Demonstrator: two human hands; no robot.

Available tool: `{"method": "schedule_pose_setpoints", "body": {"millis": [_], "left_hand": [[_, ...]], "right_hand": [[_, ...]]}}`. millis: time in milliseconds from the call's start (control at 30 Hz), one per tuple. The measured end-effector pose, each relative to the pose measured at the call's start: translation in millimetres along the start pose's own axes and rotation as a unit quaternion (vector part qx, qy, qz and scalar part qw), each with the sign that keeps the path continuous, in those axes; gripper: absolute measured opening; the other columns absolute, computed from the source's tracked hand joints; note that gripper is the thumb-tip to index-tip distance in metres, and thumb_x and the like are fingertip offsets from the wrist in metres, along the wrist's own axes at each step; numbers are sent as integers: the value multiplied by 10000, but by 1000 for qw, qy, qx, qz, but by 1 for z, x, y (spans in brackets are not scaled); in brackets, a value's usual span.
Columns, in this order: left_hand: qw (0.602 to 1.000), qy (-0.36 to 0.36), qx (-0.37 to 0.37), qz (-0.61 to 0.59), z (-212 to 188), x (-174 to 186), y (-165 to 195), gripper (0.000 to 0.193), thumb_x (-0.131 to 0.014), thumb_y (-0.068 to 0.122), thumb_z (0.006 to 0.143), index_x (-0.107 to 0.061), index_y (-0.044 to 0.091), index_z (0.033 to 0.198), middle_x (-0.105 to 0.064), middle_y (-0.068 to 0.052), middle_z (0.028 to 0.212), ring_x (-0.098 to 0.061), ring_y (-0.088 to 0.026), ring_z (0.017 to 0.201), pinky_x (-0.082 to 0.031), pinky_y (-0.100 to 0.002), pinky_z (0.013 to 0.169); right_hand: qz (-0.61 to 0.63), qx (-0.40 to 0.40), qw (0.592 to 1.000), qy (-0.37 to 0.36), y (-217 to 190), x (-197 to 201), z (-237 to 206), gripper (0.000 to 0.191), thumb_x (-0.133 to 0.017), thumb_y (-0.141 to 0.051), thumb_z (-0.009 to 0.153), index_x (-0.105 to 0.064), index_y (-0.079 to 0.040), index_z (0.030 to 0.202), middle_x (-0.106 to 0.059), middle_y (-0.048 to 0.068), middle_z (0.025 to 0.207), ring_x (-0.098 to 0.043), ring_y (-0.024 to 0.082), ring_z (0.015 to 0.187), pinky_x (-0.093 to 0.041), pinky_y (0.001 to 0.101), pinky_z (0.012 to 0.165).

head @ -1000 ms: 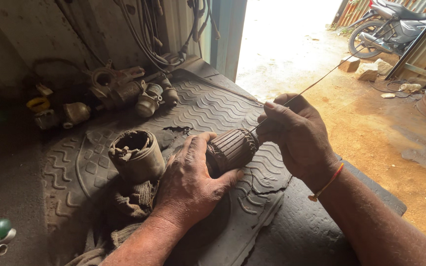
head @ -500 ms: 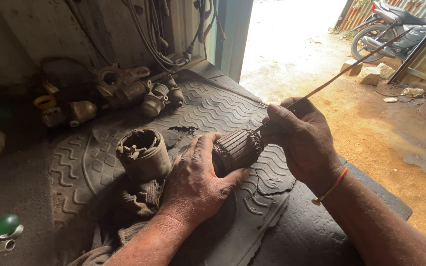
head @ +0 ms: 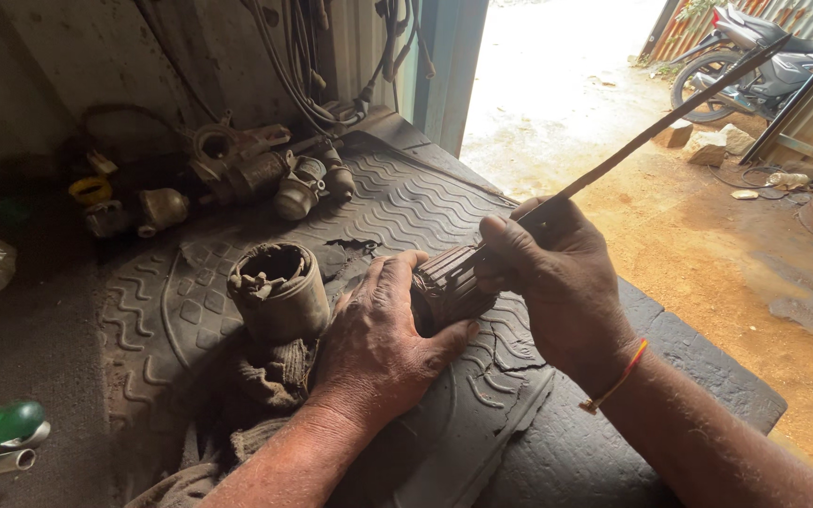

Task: The person uses a metal file to scrape and clean the surface of a cylindrical motor rotor held in the left hand. The person repeatedly files the rotor's grooves and occasionally wipes it with a cloth.

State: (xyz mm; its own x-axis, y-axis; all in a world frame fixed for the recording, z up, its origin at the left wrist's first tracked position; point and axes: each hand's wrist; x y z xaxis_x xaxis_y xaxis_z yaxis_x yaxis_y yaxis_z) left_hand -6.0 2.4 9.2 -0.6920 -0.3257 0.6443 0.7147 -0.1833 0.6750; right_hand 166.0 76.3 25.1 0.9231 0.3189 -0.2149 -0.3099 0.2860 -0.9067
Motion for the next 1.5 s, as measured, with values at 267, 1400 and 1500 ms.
{"method": "schedule_pose_setpoints", "body": {"millis": [267, 1400, 1500], "left_hand": [[1000, -10, -4, 16, -1, 1, 3, 819, -820, 516, 726, -521, 111, 1372, -591, -138, 1297, -585, -346, 1200, -453, -488, 1013], [1000, -8, 10, 16, 0, -1, 1, 819, -819, 513, 705, -523, 115, 1356, -589, -139, 1313, -576, -350, 1216, -448, -487, 1026], [1000, 12, -16, 20, -1, 0, 2, 828, -830, 520, 718, -523, 93, 1357, -596, -143, 1311, -571, -361, 1224, -431, -497, 1046]], "right_hand": [[82, 20, 996, -27, -3, 5, 0, 121, -684, -110, 990, -626, -11, 1028, -693, 111, 900, -692, 176, 758, -602, 318, 689], [62, -12, 996, -57, 1, -1, -5, 147, -702, -102, 971, -611, -17, 1048, -686, 117, 863, -692, 192, 708, -596, 327, 639], [117, -24, 992, -40, -1, 7, 1, 132, -687, -116, 993, -635, -2, 1034, -692, 124, 867, -696, 199, 720, -600, 328, 656]]}}
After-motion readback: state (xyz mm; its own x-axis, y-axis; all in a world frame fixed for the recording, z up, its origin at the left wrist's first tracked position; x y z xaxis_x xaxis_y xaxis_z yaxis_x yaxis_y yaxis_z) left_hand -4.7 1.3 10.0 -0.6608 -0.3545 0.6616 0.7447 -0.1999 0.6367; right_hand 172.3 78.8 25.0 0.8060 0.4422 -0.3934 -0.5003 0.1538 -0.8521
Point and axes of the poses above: each hand's wrist, its own z-axis towards the middle knuckle, its own x-axis out of the back of the hand, y = z × x
